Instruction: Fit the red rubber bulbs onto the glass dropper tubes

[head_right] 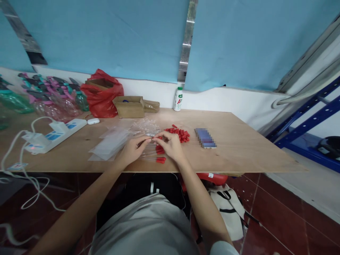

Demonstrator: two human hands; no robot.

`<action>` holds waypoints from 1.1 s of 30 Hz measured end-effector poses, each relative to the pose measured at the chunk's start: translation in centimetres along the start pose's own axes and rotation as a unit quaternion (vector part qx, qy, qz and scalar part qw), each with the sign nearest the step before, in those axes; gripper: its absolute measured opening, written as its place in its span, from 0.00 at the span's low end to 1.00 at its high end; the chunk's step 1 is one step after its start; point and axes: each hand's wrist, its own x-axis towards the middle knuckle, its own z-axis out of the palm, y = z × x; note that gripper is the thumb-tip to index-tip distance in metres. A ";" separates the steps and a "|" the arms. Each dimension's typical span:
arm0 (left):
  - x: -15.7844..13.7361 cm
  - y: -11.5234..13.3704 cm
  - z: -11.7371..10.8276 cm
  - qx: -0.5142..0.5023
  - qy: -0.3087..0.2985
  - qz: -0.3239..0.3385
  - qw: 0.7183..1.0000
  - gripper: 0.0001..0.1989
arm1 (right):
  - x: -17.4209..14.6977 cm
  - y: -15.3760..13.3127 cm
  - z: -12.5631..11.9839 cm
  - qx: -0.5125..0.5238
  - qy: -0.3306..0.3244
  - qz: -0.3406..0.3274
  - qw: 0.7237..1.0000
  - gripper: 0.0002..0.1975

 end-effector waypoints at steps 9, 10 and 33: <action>-0.1 -0.3 0.2 -0.012 -0.002 0.000 1.000 0.13 | -0.2 -0.8 0.1 0.013 -0.009 0.003 1.000 0.14; 0.0 -0.2 0.2 -0.014 -0.001 -0.002 1.000 0.13 | -0.2 -0.8 0.2 0.016 -0.009 0.006 1.000 0.15; 0.0 -0.1 -0.2 0.017 0.008 0.015 1.000 0.21 | 0.3 -0.2 -0.7 -0.086 0.017 -0.104 0.991 0.08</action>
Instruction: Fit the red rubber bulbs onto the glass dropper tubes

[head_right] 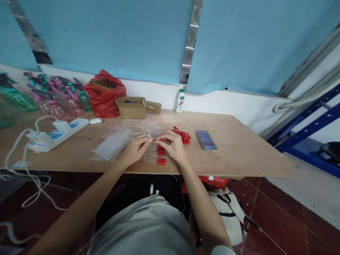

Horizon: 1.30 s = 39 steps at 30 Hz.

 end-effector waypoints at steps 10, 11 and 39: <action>0.1 -1.0 0.4 -0.150 -0.020 -0.101 0.983 0.13 | 0.0 0.4 -0.1 -0.060 -0.026 -0.030 0.997 0.05; 0.1 -1.0 0.4 -0.154 -0.021 -0.106 0.982 0.13 | 0.0 0.4 -0.2 -0.067 -0.033 -0.038 0.996 0.05; 0.1 -1.6 0.4 -0.211 -0.033 -0.143 0.966 0.12 | -0.1 0.0 0.4 -0.028 -0.041 -0.009 0.999 0.12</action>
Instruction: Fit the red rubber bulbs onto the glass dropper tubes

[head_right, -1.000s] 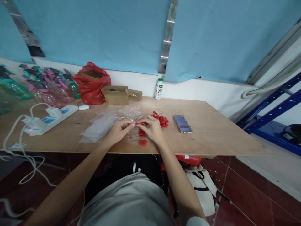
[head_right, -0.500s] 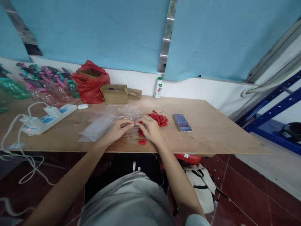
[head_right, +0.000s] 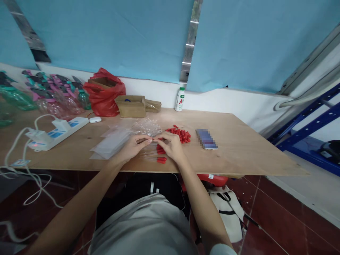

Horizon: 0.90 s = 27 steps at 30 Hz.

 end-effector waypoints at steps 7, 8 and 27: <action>-0.3 0.5 0.3 0.154 0.044 0.078 0.984 0.07 | -0.1 0.7 -0.2 0.000 -0.014 -0.009 1.000 0.09; -0.3 0.6 0.4 0.166 0.049 0.090 0.981 0.07 | -0.1 0.8 -0.2 -0.001 -0.013 -0.004 1.000 0.08; -0.5 0.7 0.5 0.189 0.088 0.127 0.970 0.08 | -0.3 1.1 0.1 0.010 0.005 0.097 0.995 0.12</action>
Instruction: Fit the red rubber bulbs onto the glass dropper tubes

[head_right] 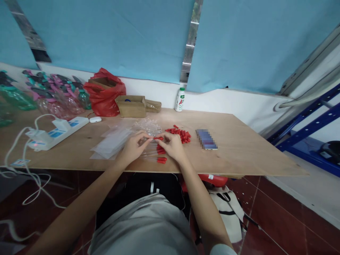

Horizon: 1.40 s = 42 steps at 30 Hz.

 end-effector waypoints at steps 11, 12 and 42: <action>0.0 -0.4 0.3 -0.073 0.016 -0.045 0.996 0.06 | 0.1 0.0 0.9 0.130 0.013 0.054 0.990 0.17; 0.0 -0.5 0.4 -0.079 0.019 -0.042 0.996 0.06 | 0.1 -0.1 1.0 0.149 0.012 0.063 0.987 0.18; 0.1 -1.0 0.1 -0.068 -0.018 -0.004 0.998 0.09 | 0.1 -0.6 0.8 0.214 -0.014 0.116 0.970 0.19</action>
